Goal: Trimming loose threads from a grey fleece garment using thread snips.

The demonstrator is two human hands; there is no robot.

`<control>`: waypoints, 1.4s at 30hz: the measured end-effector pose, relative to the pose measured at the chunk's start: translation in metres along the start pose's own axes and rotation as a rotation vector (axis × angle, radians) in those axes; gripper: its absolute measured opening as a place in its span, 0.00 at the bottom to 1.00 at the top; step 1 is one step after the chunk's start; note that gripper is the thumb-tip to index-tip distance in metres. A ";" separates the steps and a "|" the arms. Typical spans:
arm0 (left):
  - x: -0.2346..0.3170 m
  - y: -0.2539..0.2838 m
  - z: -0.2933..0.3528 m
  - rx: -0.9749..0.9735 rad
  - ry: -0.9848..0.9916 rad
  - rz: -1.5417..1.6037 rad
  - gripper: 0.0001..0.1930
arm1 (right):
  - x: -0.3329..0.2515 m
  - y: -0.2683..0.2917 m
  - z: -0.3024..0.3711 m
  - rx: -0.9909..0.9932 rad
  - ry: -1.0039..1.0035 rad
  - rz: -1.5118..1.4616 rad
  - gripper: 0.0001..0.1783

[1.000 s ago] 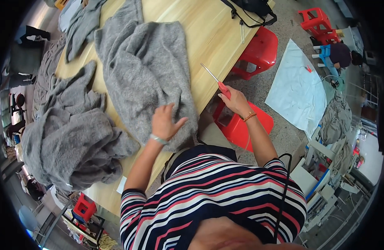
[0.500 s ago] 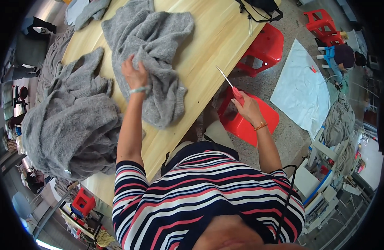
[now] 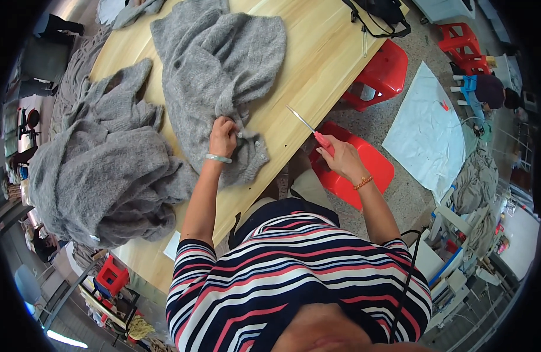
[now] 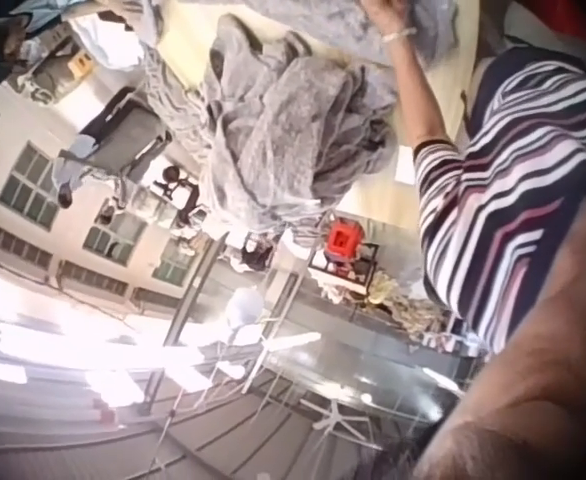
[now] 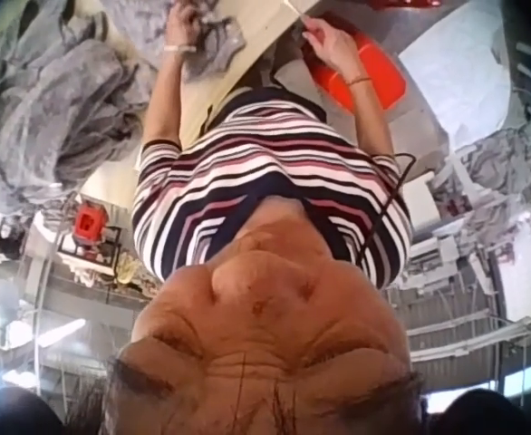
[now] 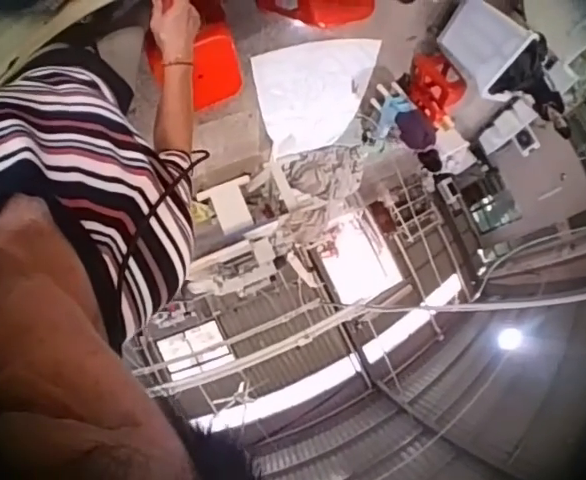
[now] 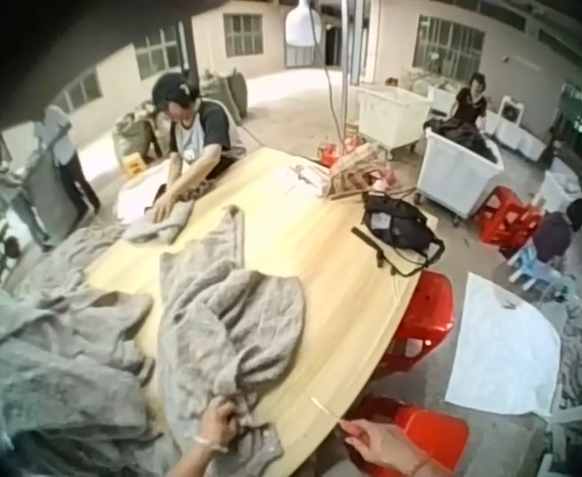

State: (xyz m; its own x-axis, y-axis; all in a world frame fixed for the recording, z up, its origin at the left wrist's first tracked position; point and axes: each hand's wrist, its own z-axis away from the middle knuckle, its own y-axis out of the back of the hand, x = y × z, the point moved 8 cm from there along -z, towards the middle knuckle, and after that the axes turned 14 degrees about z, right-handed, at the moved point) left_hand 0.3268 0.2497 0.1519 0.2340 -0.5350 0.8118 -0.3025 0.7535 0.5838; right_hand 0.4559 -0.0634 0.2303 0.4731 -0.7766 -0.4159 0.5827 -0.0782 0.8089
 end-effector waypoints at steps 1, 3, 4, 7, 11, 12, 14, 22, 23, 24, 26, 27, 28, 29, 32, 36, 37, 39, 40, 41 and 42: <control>-0.001 0.003 0.005 -0.025 -0.003 0.099 0.06 | -0.005 -0.003 0.000 -0.021 0.025 -0.008 0.20; 0.002 0.005 0.009 -0.055 0.016 0.203 0.06 | -0.016 -0.007 0.001 -0.066 0.064 -0.009 0.20; 0.008 0.003 0.009 -0.055 0.020 0.205 0.06 | -0.022 -0.011 0.002 -0.106 0.099 -0.008 0.19; 0.021 -0.011 0.011 -0.033 -0.013 0.000 0.19 | -0.035 -0.017 0.002 -0.187 0.123 0.059 0.18; 0.021 -0.041 0.030 -0.107 -0.114 -0.258 0.28 | -0.044 -0.029 0.011 -0.321 0.170 0.202 0.22; 0.022 -0.042 0.031 -0.108 -0.114 -0.256 0.28 | -0.044 -0.030 0.014 -0.322 0.167 0.202 0.22; 0.025 -0.046 0.034 -0.119 -0.157 -0.392 0.27 | -0.045 -0.035 0.025 -0.380 0.188 0.178 0.22; 0.031 -0.056 0.033 -0.078 -0.052 -0.421 0.27 | -0.054 -0.045 0.050 -0.466 0.189 0.145 0.20; 0.029 -0.056 0.032 -0.075 -0.035 -0.418 0.27 | -0.056 -0.049 0.053 -0.475 0.207 0.138 0.22; 0.027 -0.055 0.032 -0.071 -0.035 -0.419 0.27 | -0.057 -0.049 0.054 -0.472 0.210 0.141 0.22; 0.021 -0.051 0.034 -0.058 -0.034 -0.357 0.27 | -0.057 -0.039 0.050 -0.343 0.153 0.133 0.20; 0.028 -0.048 0.037 -0.051 -0.066 -0.330 0.27 | -0.057 -0.039 0.052 -0.332 0.158 0.135 0.20; 0.040 -0.039 0.048 -0.036 -0.102 -0.312 0.27 | -0.056 -0.037 0.057 -0.274 0.133 0.134 0.18; 0.053 -0.039 0.060 -0.105 -0.177 -0.356 0.30 | -0.055 -0.033 0.057 -0.206 0.117 0.134 0.17; 0.025 -0.070 0.111 -0.367 -0.190 -0.344 0.35 | -0.051 -0.044 0.061 -0.186 0.113 0.141 0.18; 0.018 -0.074 0.115 -0.254 -0.132 -0.318 0.33 | -0.064 -0.057 0.071 -0.318 0.122 0.222 0.20; 0.014 -0.074 0.112 -0.222 -0.085 -0.339 0.33 | -0.069 -0.060 0.075 -0.363 0.132 0.245 0.20; 0.011 -0.073 0.105 -0.178 -0.033 -0.365 0.32 | -0.076 -0.059 0.086 -0.424 0.194 0.247 0.20; 0.010 -0.073 0.102 -0.183 -0.035 -0.358 0.32 | -0.082 -0.056 0.089 -0.451 0.210 0.225 0.19; 0.014 -0.075 0.102 -0.169 -0.055 -0.352 0.32 | -0.079 -0.055 0.089 -0.447 0.219 0.234 0.19; 0.016 -0.076 0.103 -0.157 -0.074 -0.343 0.32 | -0.071 -0.055 0.086 -0.412 0.186 0.232 0.20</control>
State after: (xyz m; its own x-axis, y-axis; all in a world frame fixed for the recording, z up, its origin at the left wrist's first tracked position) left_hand 0.2585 0.1449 0.1218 0.2277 -0.7881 0.5719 -0.0712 0.5723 0.8170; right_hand 0.3339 -0.0582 0.2512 0.7087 -0.6170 -0.3421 0.6429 0.3652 0.6733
